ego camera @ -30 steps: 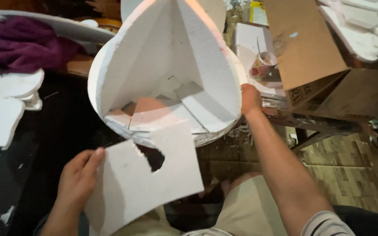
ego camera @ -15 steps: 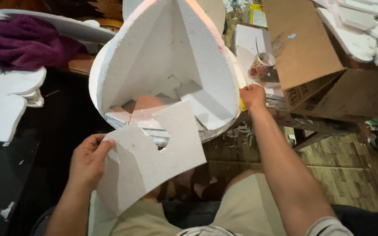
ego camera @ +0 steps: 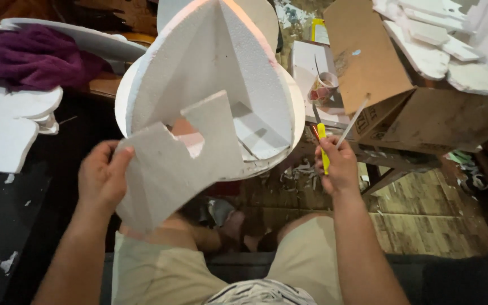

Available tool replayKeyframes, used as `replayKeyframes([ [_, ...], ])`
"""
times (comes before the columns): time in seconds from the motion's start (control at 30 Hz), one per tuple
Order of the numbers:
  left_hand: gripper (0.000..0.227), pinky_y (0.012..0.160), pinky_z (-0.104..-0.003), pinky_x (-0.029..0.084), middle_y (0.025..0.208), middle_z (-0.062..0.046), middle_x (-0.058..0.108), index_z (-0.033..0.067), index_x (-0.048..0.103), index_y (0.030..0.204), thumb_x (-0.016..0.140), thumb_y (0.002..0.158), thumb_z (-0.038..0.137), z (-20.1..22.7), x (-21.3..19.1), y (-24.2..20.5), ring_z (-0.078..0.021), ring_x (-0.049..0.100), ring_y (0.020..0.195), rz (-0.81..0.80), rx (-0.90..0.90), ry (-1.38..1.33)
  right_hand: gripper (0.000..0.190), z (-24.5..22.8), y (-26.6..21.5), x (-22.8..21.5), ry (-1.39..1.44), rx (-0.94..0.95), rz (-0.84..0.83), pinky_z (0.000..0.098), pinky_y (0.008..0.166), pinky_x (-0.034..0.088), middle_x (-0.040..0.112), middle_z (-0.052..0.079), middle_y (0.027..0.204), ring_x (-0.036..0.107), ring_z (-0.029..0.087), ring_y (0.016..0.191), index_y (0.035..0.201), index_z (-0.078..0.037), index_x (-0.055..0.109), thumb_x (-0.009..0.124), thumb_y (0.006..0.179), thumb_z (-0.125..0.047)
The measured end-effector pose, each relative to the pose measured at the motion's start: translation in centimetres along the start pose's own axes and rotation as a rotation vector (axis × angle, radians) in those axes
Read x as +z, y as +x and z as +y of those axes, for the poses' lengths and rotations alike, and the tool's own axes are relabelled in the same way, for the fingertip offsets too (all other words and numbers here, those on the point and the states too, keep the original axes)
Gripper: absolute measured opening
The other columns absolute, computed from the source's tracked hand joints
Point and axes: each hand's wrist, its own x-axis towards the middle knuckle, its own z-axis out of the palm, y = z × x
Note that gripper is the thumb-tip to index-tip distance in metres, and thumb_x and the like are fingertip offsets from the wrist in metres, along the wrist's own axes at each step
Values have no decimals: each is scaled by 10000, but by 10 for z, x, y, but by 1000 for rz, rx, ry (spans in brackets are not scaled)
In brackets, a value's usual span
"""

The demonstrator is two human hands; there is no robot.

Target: Cutting foam pieces with a utility knife and assembling them into a larger conical structure.

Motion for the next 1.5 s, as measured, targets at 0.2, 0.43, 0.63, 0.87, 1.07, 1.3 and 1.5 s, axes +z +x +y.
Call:
replayKeyframes([
  [0.2,229,796,-414,522,918,-118,688,67,718,1161,714,1056,270,24,-5,12,-277,648,848,112,174,-25,98,-16,-41,36,155,-69,-137,193,348,410,606,80,597,544,118,385,950,-153,610,702,982,-161],
  [0.43,301,800,-508,533,962,-239,695,15,686,1150,665,983,264,51,5,9,-415,687,919,118,279,8,164,-5,-57,83,120,-73,-271,206,311,337,575,134,578,482,151,351,1089,-93,600,712,980,-145],
  [0.63,353,788,-461,562,1001,-175,739,119,703,1198,741,885,280,76,5,22,-389,717,961,43,329,144,167,-4,-67,112,38,-152,-337,196,341,343,589,140,585,464,128,376,1100,-54,627,715,968,-108],
  [0.87,372,750,-450,580,935,-181,765,93,752,1131,853,833,292,88,3,39,-385,740,910,-57,323,314,172,-45,-90,153,-224,-395,-386,210,459,379,632,77,600,477,103,487,1114,-42,714,719,952,-98],
  [1.07,353,691,-393,568,867,-142,763,127,759,1106,879,819,292,99,-3,41,-330,753,846,-147,314,213,196,-68,-97,183,-186,-448,-404,217,515,417,612,70,631,491,102,526,1137,-64,704,722,942,-67],
  [1.3,350,654,-341,560,812,-70,756,169,765,1100,880,819,345,104,-8,42,-225,737,760,-234,268,183,234,-70,-115,199,-207,-461,-382,182,548,419,598,8,662,507,57,578,1147,-107,721,727,918,-57],
  [1.5,341,700,-356,567,889,-99,756,136,765,1119,879,839,293,96,-4,46,-247,734,825,-268,245,124,219,-59,-127,204,-265,-406,-322,222,578,455,576,25,672,507,81,606,1134,-90,708,717,916,-74],
])
